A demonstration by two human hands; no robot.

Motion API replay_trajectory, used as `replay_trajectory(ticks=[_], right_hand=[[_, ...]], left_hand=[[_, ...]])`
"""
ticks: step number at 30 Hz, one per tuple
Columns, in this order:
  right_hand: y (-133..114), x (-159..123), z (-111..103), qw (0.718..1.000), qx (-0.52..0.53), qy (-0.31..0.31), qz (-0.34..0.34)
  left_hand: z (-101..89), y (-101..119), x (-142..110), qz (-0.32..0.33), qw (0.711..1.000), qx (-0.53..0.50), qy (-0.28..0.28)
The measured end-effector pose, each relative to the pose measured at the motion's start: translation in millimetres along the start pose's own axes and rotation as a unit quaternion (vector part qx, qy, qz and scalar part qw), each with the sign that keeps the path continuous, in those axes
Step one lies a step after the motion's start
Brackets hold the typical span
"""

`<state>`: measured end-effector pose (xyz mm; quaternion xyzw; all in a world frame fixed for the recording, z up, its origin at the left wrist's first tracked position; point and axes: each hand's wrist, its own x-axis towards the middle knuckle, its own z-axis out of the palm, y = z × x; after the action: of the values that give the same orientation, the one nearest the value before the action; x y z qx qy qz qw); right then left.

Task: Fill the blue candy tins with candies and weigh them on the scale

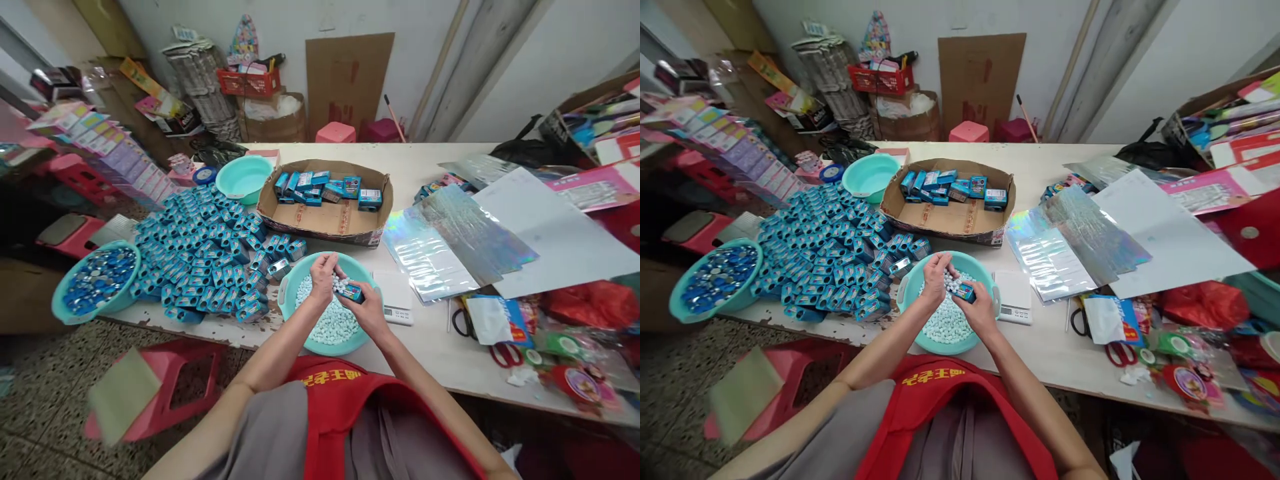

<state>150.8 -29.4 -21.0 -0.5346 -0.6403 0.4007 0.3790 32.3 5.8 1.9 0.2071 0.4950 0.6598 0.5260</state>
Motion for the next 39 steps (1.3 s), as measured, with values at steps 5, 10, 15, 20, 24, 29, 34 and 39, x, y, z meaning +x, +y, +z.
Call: replay_trajectory(ticks=[5, 10, 15, 20, 24, 29, 34, 39], right_hand=[[15.6, 10.3, -16.6, 0.999, 0.013, -0.051, -0.006], [25.8, 12.6, -23.7, 0.994, 0.027, -0.105, -0.024], [28.3, 11.2, -23.8, 0.990, 0.049, -0.135, -0.018], [30.5, 9.5, -19.1, 0.987, 0.071, -0.142, -0.010], [28.6, 7.5, -15.6, 0.988, 0.072, -0.137, 0.010], [24.3, 3.9, -12.8, 0.987, 0.082, -0.137, 0.014], [32.3, 0.3, -13.1, 0.987, 0.089, -0.135, 0.020], [55.5, -1.6, -23.2, 0.987, 0.107, -0.116, -0.004]], left_hand=[[10.0, -14.0, -9.1, 0.011, 0.999, -0.005, 0.052], [16.4, -20.2, -21.0, 0.047, 0.996, 0.011, 0.080], [17.5, -19.6, -32.0, 0.070, 0.995, 0.024, 0.072], [12.7, -22.6, -36.6, 0.075, 0.995, 0.024, 0.062], [6.5, -23.0, -35.5, 0.074, 0.995, 0.042, 0.045], [5.5, -19.4, -38.6, 0.044, 0.997, 0.028, 0.056], [-4.8, -17.2, -33.3, 0.000, 0.999, 0.053, 0.000], [-56.6, -32.8, -20.3, -0.029, 0.914, 0.397, 0.079]])
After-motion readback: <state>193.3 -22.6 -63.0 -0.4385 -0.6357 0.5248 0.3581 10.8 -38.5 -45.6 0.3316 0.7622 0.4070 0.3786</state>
